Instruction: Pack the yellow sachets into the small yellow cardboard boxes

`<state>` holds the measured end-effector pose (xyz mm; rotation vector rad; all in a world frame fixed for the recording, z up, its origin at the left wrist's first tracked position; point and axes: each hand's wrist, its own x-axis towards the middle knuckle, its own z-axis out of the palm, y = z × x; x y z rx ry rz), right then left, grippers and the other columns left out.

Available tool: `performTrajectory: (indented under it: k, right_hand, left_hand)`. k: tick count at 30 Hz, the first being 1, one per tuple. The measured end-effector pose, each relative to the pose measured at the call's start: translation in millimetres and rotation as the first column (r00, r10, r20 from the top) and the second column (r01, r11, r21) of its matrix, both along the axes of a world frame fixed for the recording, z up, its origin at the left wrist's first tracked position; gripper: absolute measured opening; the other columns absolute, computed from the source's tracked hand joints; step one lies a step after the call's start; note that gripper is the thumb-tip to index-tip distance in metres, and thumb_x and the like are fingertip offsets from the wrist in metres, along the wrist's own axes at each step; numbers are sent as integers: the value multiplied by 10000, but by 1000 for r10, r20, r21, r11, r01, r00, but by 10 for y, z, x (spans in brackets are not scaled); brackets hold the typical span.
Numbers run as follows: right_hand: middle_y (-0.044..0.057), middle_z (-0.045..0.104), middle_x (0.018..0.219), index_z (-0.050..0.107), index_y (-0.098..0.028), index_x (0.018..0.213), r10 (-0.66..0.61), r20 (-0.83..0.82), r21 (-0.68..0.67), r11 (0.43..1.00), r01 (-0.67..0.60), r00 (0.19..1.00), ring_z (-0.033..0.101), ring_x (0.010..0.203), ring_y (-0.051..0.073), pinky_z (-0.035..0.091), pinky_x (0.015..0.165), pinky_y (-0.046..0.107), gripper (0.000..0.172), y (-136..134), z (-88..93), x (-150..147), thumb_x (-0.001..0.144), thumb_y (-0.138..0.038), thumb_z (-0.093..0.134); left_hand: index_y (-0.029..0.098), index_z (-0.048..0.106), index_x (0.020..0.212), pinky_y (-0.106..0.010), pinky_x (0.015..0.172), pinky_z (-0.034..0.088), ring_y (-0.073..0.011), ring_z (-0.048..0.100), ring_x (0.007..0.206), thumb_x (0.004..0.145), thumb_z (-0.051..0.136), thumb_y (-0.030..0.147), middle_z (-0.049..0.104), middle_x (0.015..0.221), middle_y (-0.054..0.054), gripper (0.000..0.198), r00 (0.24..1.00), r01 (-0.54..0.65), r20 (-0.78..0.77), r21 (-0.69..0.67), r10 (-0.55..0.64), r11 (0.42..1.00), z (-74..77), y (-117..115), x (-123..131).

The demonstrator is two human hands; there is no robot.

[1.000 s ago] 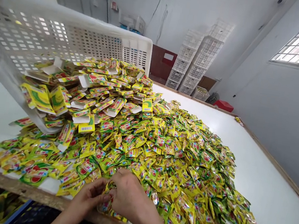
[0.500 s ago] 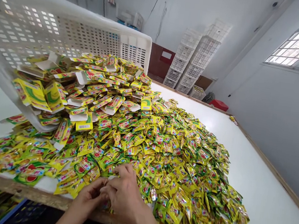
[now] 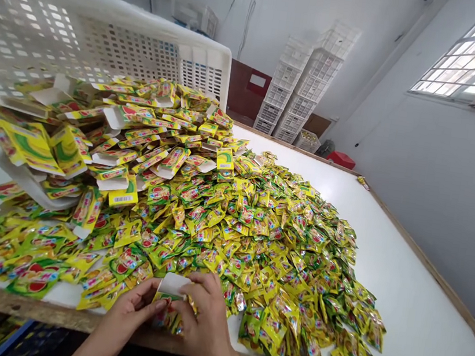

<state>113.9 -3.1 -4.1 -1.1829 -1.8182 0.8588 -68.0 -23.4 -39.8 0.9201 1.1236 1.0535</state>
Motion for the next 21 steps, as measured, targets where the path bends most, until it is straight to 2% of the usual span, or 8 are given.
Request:
performTrajectory:
  k: [2,4,7,9,11,13,18,21]
  right_hand:
    - [54,655,877,676,-223,957,-138,-215,-256,963,80,967,613,756,199,517,607,289,155,-19,-97,-36,821,-298,670]
    - [3,607,690,660,-202,899,-226,-381,-537,843,-16,897,545,522,143,438,426,233,261,-37,-212,-93,761,-414,725]
    - [-49,541,563,664,-184,813,-235,-474,-683,706,-187,848,405,360,70,344,347,195,297,-30,-284,-193,697,-435,771]
    - [-35,573,581,713,-188,832,-196,-440,-616,776,-136,876,446,391,80,383,382,200,235,5,-233,-245,732,-398,746]
    - [17,659,684,769,-209,872,-127,-395,-429,901,-61,910,596,584,146,505,551,254,195,55,-150,-276,770,-368,718]
    - [57,713,808,797,-234,887,-77,-383,-294,955,-43,921,651,799,200,536,734,309,172,99,-97,-293,798,-349,704]
    - [19,647,749,787,-233,870,-167,-447,-447,893,-58,879,579,524,129,502,474,247,191,139,-180,-353,730,-362,781]
    - [14,636,748,787,-228,830,-165,-467,-417,907,-52,869,574,501,119,489,431,230,174,150,-227,-374,728,-369,787]
  left_hand:
    - [235,699,1119,-345,984,453,-269,594,1139,825,655,433,715,1144,-48,358,998,-63,-23,-38,62,997,-4,-5,-13]
    - [226,738,1043,-349,992,441,-268,600,1118,825,639,459,733,1082,-47,334,995,-95,-29,-93,93,991,45,1,-35]
    - [205,769,929,-330,881,488,-252,651,946,762,701,406,755,916,-48,270,1000,12,-15,-134,-14,991,184,43,-90]
    - [212,773,919,-311,833,506,-236,665,885,734,727,364,757,866,-41,243,998,44,-44,-110,-49,993,250,82,-141]
    - [228,779,932,-320,852,522,-245,678,909,714,750,365,767,895,-43,259,995,-17,-98,-70,10,997,253,114,-197]
    - [234,793,926,-359,900,530,-277,685,967,693,769,398,776,944,-59,286,984,-90,-158,-32,83,995,203,128,-243]
    - [250,775,1038,-375,927,546,-290,684,1028,729,743,435,767,1052,-66,361,954,-127,-267,57,138,990,66,121,-266]
    - [259,768,1038,-320,856,580,-248,710,955,778,718,391,771,1014,-52,296,922,-85,-354,212,158,974,22,146,-266]
